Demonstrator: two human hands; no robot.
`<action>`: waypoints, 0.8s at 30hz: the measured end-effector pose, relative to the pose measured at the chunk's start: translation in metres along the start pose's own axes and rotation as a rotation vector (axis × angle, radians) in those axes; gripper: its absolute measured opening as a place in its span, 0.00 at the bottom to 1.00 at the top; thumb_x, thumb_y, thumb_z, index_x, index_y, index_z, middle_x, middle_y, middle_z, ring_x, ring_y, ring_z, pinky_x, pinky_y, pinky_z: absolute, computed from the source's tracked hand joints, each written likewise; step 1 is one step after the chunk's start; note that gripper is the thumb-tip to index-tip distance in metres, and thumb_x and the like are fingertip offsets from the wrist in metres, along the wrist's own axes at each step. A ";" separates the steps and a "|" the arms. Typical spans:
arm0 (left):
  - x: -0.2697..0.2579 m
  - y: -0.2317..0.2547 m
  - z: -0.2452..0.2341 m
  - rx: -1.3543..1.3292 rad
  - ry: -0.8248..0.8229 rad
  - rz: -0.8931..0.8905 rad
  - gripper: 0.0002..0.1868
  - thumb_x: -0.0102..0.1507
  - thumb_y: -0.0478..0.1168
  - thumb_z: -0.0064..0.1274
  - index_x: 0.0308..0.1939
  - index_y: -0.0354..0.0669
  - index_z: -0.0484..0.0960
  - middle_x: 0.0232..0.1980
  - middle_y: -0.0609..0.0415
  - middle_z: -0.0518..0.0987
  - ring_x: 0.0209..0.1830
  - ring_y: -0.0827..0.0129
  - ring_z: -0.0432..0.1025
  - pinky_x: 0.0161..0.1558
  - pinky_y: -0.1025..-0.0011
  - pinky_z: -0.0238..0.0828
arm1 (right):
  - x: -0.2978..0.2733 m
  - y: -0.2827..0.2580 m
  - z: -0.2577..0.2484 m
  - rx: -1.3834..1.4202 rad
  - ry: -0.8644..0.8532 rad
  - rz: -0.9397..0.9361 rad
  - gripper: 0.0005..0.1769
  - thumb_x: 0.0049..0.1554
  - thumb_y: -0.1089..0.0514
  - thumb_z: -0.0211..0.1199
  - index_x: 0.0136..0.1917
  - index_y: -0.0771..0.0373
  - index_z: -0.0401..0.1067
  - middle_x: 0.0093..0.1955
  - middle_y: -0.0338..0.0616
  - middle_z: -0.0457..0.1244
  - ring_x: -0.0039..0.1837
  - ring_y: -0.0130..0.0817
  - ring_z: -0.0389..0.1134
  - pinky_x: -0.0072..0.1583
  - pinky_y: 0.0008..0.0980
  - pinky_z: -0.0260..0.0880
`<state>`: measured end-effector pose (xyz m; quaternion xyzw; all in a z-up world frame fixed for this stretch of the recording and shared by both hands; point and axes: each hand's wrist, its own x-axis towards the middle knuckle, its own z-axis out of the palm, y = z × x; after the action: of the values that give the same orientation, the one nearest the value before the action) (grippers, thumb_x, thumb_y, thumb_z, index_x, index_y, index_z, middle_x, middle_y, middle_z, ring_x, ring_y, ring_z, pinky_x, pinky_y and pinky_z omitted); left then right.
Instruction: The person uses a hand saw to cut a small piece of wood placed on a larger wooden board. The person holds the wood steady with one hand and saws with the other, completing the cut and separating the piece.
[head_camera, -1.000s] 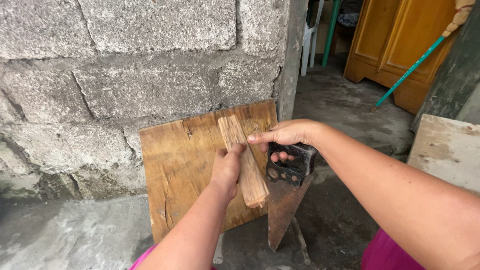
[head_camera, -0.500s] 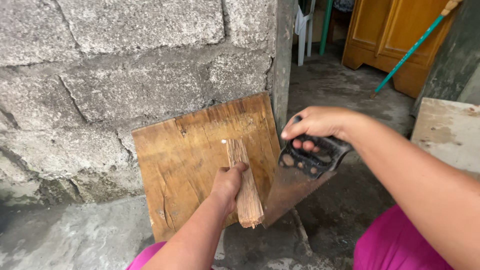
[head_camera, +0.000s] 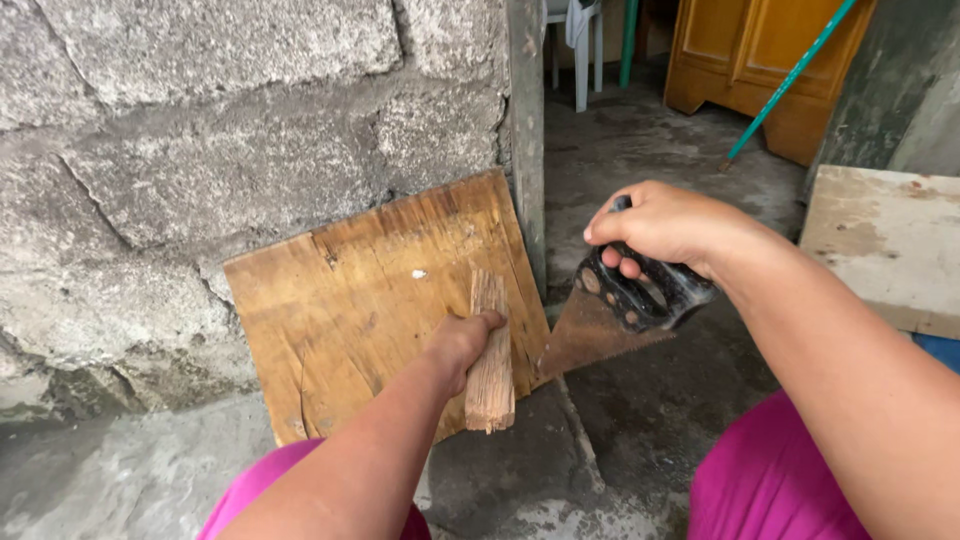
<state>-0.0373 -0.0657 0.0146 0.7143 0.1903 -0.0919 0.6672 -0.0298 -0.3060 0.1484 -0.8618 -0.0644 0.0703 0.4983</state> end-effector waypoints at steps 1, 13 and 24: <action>0.004 -0.005 0.000 0.035 0.010 -0.009 0.28 0.64 0.44 0.58 0.60 0.24 0.73 0.46 0.35 0.82 0.38 0.48 0.82 0.36 0.54 0.83 | 0.000 0.002 0.003 0.000 0.014 -0.012 0.09 0.56 0.58 0.63 0.47 0.68 0.75 0.34 0.44 0.66 0.30 0.28 0.62 0.35 0.31 0.64; 0.062 -0.048 -0.019 -0.070 -0.101 -0.097 0.20 0.63 0.43 0.59 0.54 0.33 0.78 0.40 0.44 0.83 0.34 0.55 0.79 0.36 0.51 0.81 | -0.006 0.017 0.008 0.000 0.023 -0.006 0.09 0.56 0.58 0.62 0.48 0.65 0.75 0.35 0.42 0.67 0.30 0.26 0.62 0.35 0.29 0.63; 0.070 -0.084 0.005 0.010 -0.156 -0.182 0.25 0.61 0.48 0.64 0.53 0.33 0.77 0.40 0.43 0.82 0.35 0.52 0.79 0.37 0.48 0.80 | -0.032 0.007 -0.009 -0.081 0.137 0.034 0.11 0.56 0.57 0.62 0.49 0.67 0.76 0.35 0.44 0.68 0.31 0.27 0.64 0.36 0.28 0.64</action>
<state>-0.0060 -0.0567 -0.0902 0.6879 0.2014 -0.2086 0.6654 -0.0591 -0.3234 0.1484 -0.8850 -0.0186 0.0170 0.4649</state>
